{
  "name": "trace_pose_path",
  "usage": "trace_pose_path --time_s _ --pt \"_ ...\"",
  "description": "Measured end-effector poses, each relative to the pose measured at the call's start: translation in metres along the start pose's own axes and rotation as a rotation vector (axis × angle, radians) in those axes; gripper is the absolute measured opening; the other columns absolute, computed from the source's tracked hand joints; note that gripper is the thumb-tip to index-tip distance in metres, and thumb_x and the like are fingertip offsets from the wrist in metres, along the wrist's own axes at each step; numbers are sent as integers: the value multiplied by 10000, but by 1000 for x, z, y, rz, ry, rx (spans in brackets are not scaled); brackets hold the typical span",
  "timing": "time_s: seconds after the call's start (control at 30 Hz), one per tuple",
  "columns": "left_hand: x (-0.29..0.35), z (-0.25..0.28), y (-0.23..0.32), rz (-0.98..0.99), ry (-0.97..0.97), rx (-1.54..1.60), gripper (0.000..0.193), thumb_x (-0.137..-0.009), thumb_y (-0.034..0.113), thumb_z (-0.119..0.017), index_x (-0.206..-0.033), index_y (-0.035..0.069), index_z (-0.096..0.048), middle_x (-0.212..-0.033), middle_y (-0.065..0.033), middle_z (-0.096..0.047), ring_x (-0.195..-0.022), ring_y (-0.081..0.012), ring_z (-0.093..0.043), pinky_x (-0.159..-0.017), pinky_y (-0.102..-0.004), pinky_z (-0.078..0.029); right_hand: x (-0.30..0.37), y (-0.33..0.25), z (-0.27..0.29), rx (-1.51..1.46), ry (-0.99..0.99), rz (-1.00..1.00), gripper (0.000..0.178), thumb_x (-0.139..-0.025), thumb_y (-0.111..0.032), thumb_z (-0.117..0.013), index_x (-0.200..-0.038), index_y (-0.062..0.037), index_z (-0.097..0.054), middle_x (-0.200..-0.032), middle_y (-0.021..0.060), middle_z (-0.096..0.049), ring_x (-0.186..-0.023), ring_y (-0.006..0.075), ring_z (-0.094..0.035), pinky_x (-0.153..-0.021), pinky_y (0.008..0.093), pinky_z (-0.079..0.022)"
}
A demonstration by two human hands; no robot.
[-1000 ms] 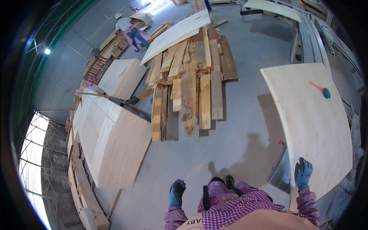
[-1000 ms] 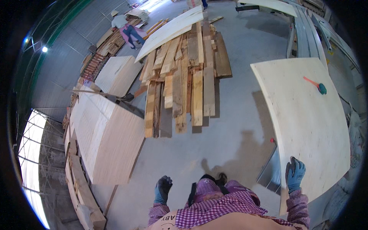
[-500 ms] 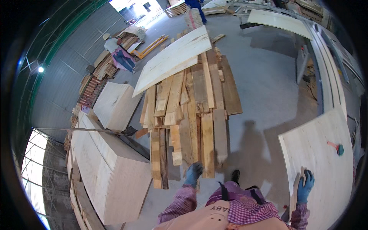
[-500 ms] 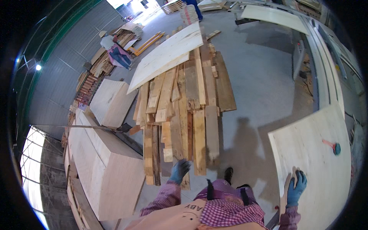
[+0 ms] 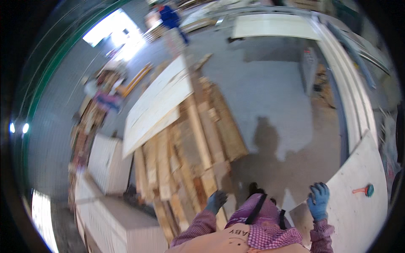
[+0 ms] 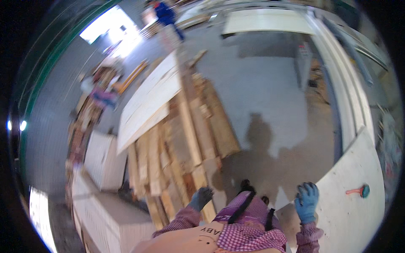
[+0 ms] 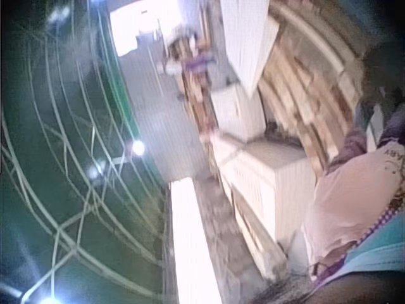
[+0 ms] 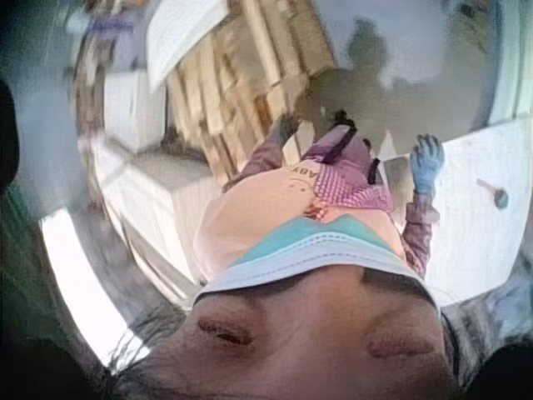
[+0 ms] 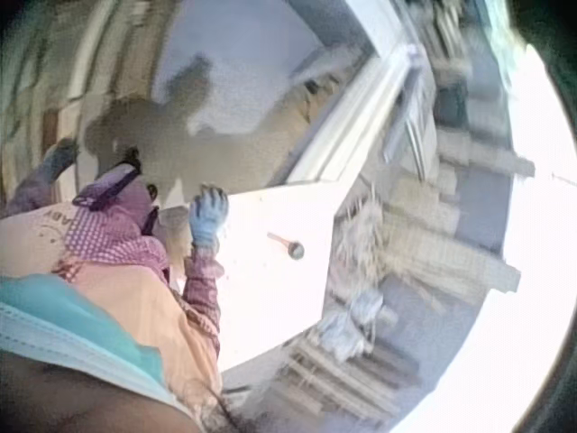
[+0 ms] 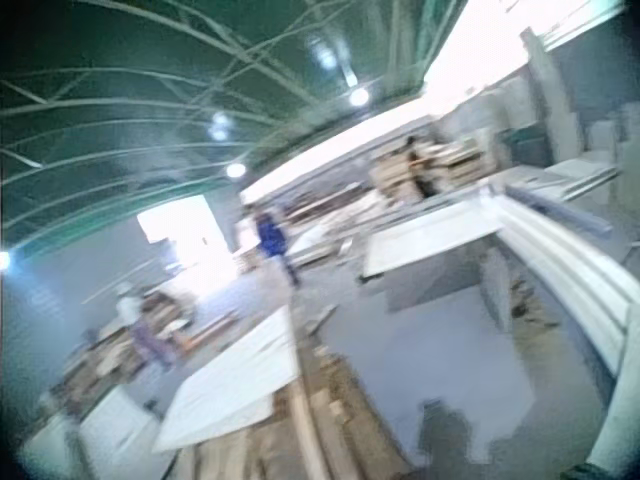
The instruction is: The person positions a rectangular wooden board on a panel saw, aligns it against the fence, and pushes it through the blade to cut it. The person then removes the cut piece and repeats the process with another board.
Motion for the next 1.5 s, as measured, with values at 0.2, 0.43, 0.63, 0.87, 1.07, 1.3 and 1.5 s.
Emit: trace_pose_path --time_s 0.2,0.43,0.63,0.87,1.07,1.3,1.5 --pt "-129 32 71 241 110 -42 304 -967 318 -471 -1077 58 -583 -1083 -126 -618 -1051 -321 -566 -865 -474 -480 -73 79 -46 102 -234 -310 279 -811 -222 -633 -1075 -134 -652 -1052 92 -652 -1049 311 -563 -954 462 -411" --pt "-204 -176 276 -60 43 -410 371 -953 318 -544 -1202 45 -571 -1178 -132 -630 -1025 -274 -623 -879 -413 -529 -101 95 -70 28 -216 -561 283 -823 -268 -623 -1077 -160 -686 -1018 107 -672 -976 322 -605 -887 439 -438" --pt "-266 -327 307 -96 -303 -351 478 -937 355 -573 -1296 43 -529 -1196 -133 -618 -1009 -257 -626 -891 -375 -515 -104 136 -85 -87 -60 -899 263 -819 -230 -625 -1046 -121 -699 -999 148 -671 -956 360 -610 -863 448 -476" --pt "-331 -492 375 -206 -417 -278 490 -941 380 -583 -1305 63 -505 -1210 -118 -597 -1045 -257 -607 -954 -393 -475 -282 247 -117 -44 -38 -836 269 -833 -209 -636 -1077 -109 -691 -1048 165 -662 -978 359 -613 -881 445 -477" --pt "-390 -616 436 -175 -371 -174 549 -929 366 -597 -1368 87 -423 -1381 -126 -482 -1207 -285 -523 -1044 -431 -429 -491 376 -115 -482 220 -762 328 -886 -209 -624 -1147 -9 -635 -959 127 -688 -913 252 -661 -811 341 -511" --pt "-508 -685 466 -60 -362 182 429 -909 412 -622 -1197 108 -528 -1177 -89 -620 -1127 -294 -584 -988 -475 -484 -715 418 -132 -1627 310 -998 254 -949 -256 -576 -1135 -86 -614 -972 68 -669 -826 178 -645 -724 320 -536" --pt "-588 -793 541 -35 -251 313 466 -812 489 -718 -994 82 -582 -1090 -58 -646 -1042 -250 -615 -935 -453 -520 -870 460 -164 -1840 378 -1209 290 -952 -337 -586 -1145 -125 -541 -974 75 -633 -860 214 -630 -809 343 -551"
Point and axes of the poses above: each hand's wrist, its own x-axis away from the middle knuckle, its own z-axis out of the back of the hand, y = z × x, the point moved 1 cm from there along -x, towards the middle knuckle
